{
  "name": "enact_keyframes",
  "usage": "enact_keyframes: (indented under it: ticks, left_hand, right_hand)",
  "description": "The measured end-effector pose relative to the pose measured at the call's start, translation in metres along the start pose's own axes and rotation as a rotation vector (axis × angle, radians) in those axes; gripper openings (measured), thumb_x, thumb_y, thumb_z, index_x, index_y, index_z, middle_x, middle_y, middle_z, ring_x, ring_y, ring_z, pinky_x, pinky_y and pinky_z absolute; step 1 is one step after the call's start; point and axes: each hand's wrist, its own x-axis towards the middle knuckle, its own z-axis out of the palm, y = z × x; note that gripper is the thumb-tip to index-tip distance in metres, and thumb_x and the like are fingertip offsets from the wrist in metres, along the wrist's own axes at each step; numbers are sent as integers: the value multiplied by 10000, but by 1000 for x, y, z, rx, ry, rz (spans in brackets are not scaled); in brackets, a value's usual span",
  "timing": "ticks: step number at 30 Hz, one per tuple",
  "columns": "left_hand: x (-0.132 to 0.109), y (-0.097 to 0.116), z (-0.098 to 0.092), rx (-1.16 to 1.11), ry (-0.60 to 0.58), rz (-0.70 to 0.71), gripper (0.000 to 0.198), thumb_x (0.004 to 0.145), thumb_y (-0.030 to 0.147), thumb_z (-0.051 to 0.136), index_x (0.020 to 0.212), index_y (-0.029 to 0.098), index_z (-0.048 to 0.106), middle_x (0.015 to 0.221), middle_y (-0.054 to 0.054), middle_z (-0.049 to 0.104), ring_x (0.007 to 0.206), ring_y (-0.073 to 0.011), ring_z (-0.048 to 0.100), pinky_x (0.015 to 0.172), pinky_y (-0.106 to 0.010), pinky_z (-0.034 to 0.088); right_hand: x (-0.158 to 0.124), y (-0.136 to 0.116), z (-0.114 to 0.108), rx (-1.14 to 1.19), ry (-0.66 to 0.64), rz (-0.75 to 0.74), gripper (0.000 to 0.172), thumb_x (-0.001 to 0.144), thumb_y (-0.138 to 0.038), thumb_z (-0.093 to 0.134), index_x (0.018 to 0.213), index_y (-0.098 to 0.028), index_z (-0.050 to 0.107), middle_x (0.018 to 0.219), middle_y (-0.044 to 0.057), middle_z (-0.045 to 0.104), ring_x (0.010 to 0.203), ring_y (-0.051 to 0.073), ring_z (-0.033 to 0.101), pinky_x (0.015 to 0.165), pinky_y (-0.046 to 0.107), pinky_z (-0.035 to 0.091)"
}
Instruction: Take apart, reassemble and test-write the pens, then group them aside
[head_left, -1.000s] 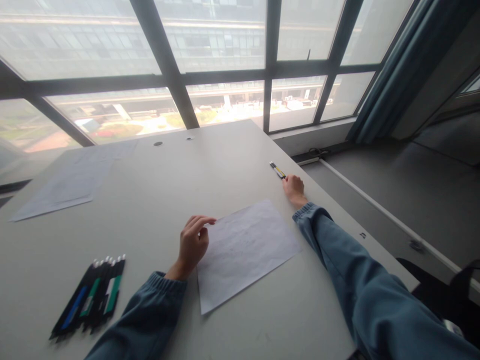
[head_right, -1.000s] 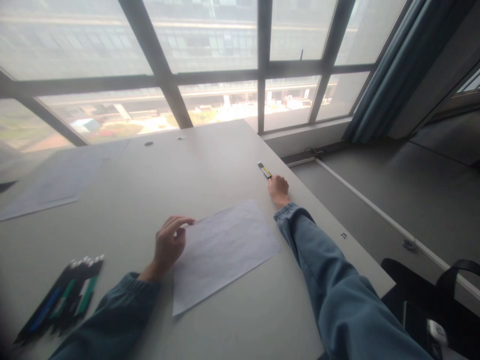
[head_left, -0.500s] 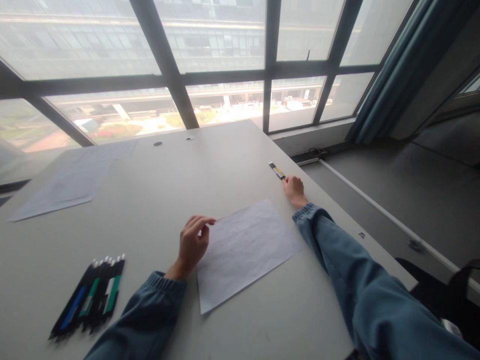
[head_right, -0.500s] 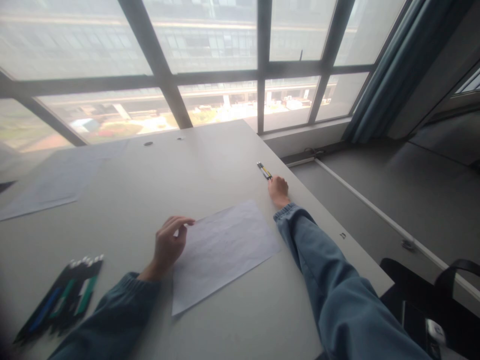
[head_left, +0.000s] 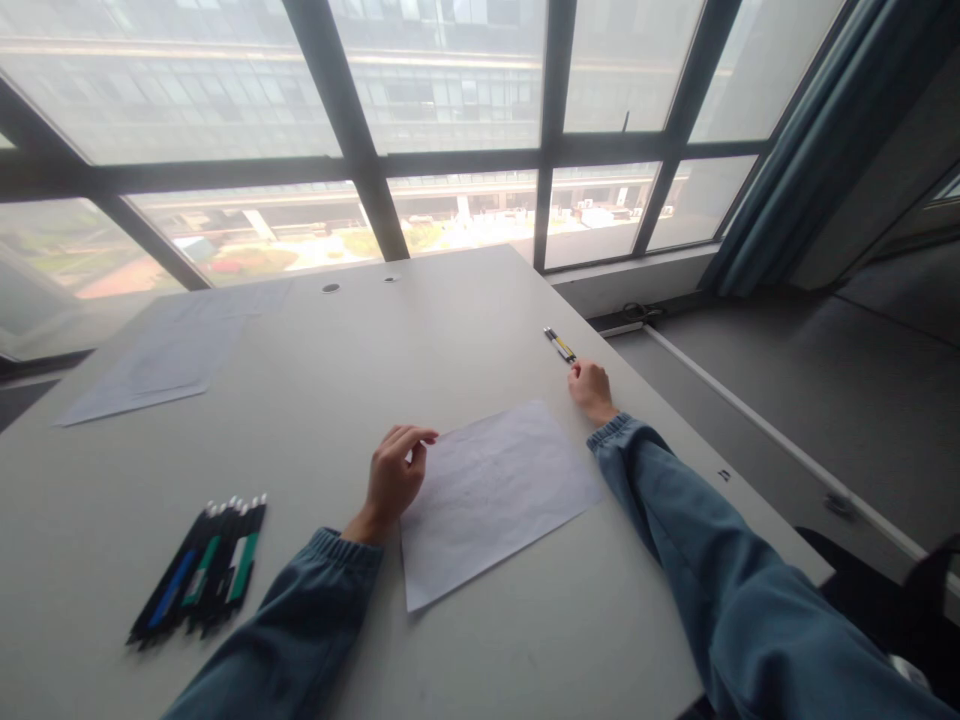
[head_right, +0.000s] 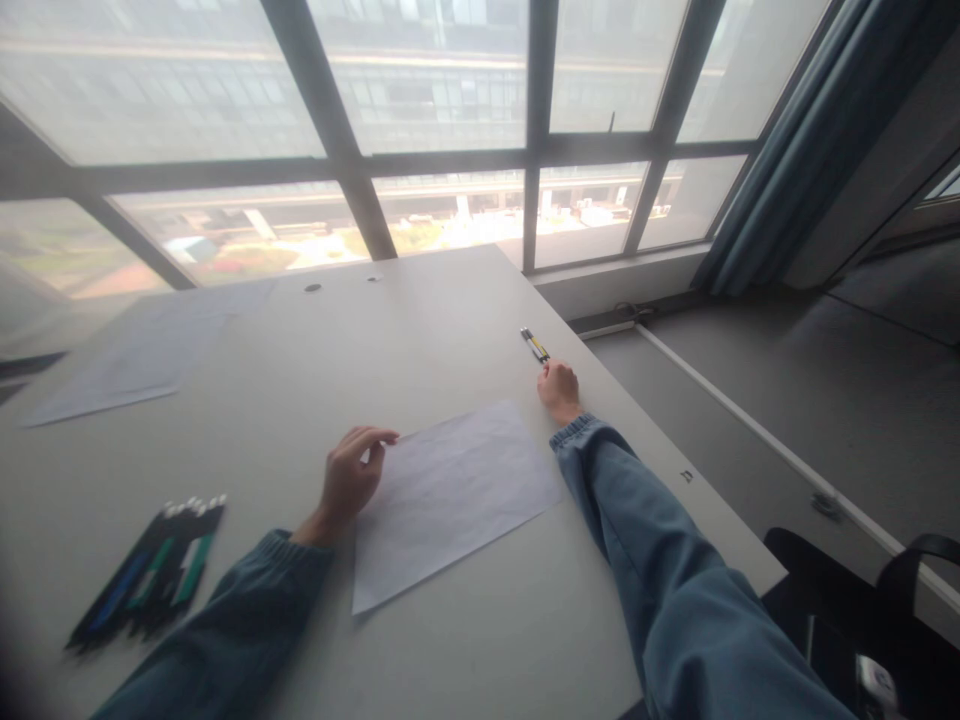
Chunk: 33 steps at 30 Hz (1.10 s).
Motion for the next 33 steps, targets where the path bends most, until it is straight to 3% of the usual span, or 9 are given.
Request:
enact_keyframes:
  ticks: [6,12,18,24,28,33]
  left_hand:
    - [-2,0,1,11,-8,-25,251,875,64,486,861,194,700,826,-36,714,855,-188,649,841,-329,511]
    - [-4,1,0,19,-26,-54,258,868,63,483,852,191,707,824,-36,718,850,-190,650,843,-331,512]
    - [-5,1,1,-2,-42,-77,272,854,39,475,846,187,703,821,-31,714,847,-179,646,848,-321,508]
    - [-6,5,0,-42,-169,7,290,851,22,473,872,194,707,843,-34,711,850,-172,641,834,-313,512]
    - [-9,8,1,-64,-305,94,359,815,-25,462,908,205,722,876,-34,717,867,-166,642,827,-296,516]
    - [-11,4,5,-47,-378,37,311,846,14,504,929,204,735,926,-47,731,872,-173,657,819,-297,518]
  right_hand:
    - [-19,-7,-5,74,-35,-109,219,930,-208,528,1019,-178,726,1017,80,759,900,194,679,843,270,475]
    - [-45,-37,-13,342,-27,-428,192,918,-198,547,997,-154,717,898,45,723,724,147,610,773,246,470]
    - [-87,-68,-7,423,-159,-636,160,914,-178,577,993,-180,717,870,20,691,707,127,592,746,234,450]
    - [-98,-65,7,358,-337,-714,115,884,-168,657,973,-188,728,875,15,684,718,124,597,725,228,436]
    - [-97,-62,9,333,-344,-726,102,894,-161,639,929,-190,731,856,12,670,715,121,596,708,223,424]
    - [-98,-64,8,317,-354,-725,118,897,-156,626,900,-194,738,845,12,663,709,119,590,691,219,411]
